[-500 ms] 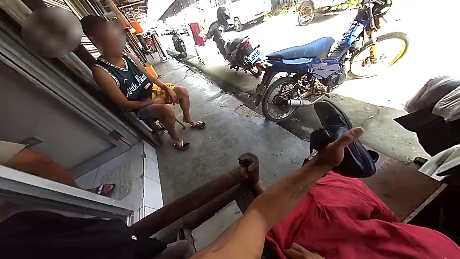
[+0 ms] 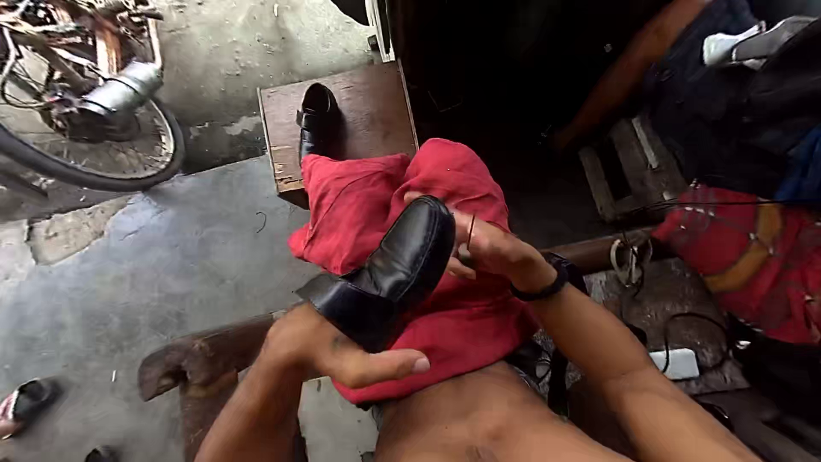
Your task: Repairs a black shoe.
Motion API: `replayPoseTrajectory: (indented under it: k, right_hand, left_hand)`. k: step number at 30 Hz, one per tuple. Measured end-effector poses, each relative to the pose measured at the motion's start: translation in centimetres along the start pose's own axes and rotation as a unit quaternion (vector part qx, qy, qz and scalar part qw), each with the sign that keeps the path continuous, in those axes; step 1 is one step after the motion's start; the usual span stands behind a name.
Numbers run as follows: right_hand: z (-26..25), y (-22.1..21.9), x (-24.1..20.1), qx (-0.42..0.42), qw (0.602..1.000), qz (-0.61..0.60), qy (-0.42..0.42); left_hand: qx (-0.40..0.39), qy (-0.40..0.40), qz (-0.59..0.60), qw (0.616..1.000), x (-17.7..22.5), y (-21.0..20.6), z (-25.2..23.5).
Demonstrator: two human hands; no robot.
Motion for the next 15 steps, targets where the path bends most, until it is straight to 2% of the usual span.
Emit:
replayPoseTrajectory:
  k: [1, 2, 3, 5, 7, 8, 9, 11, 13, 15]
  right_hand:
    - [1.0, 0.3, 0.2, -0.042, 0.998, 0.039, -0.036]
    - [2.3, 1.7, -0.8, -0.043, 0.993, 0.098, -0.048]
    - [3.8, 4.2, -2.7, 0.003, 0.986, 0.162, -0.040]
    - [6.8, 10.9, -6.7, 0.221, 0.946, 0.236, 0.013]
    - [8.1, 15.7, -9.2, 0.452, 0.853, 0.255, 0.053]
    - [8.0, 16.1, -9.5, 0.503, 0.832, 0.223, 0.074]
    - [7.6, 14.8, -8.8, 0.507, 0.840, 0.177, 0.077]
    - [5.5, 10.0, -4.9, 0.434, 0.889, 0.118, 0.085]
    - [3.2, 7.3, -1.4, 0.389, 0.900, 0.164, 0.111]
    - [1.8, 6.2, -1.3, 0.354, 0.891, 0.245, 0.145]
  left_hand:
    - [0.008, 0.002, 0.018, 1.000, -0.4, 0.5, -0.1]
    - [0.021, 0.012, 0.049, 0.999, -1.3, 0.7, -0.2]
    - [0.038, 0.026, 0.091, 0.995, -2.5, 0.5, -0.6]
    - [0.071, 0.071, 0.207, 0.973, -5.7, -2.0, -1.7]
    - [0.102, 0.114, 0.272, 0.950, -8.9, -5.2, -3.3]
    - [0.114, 0.117, 0.288, 0.944, -10.1, -6.4, -4.0]
    - [0.125, 0.115, 0.307, 0.937, -11.0, -7.3, -4.4]
    - [0.140, 0.096, 0.346, 0.923, -11.8, -8.1, -4.7]
    - [0.144, 0.076, 0.365, 0.917, -12.0, -8.3, -4.9]
    - [0.150, 0.059, 0.371, 0.915, -12.0, -8.3, -4.8]
Point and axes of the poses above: each hand's wrist, its own z-axis away from the middle knuckle, its own y-axis out of the back of the hand, x = y × z, the point moved 6 cm from there along -z, towards the middle knuckle, and after that the axes turned 3 degrees about y, right-handed, at the moved point
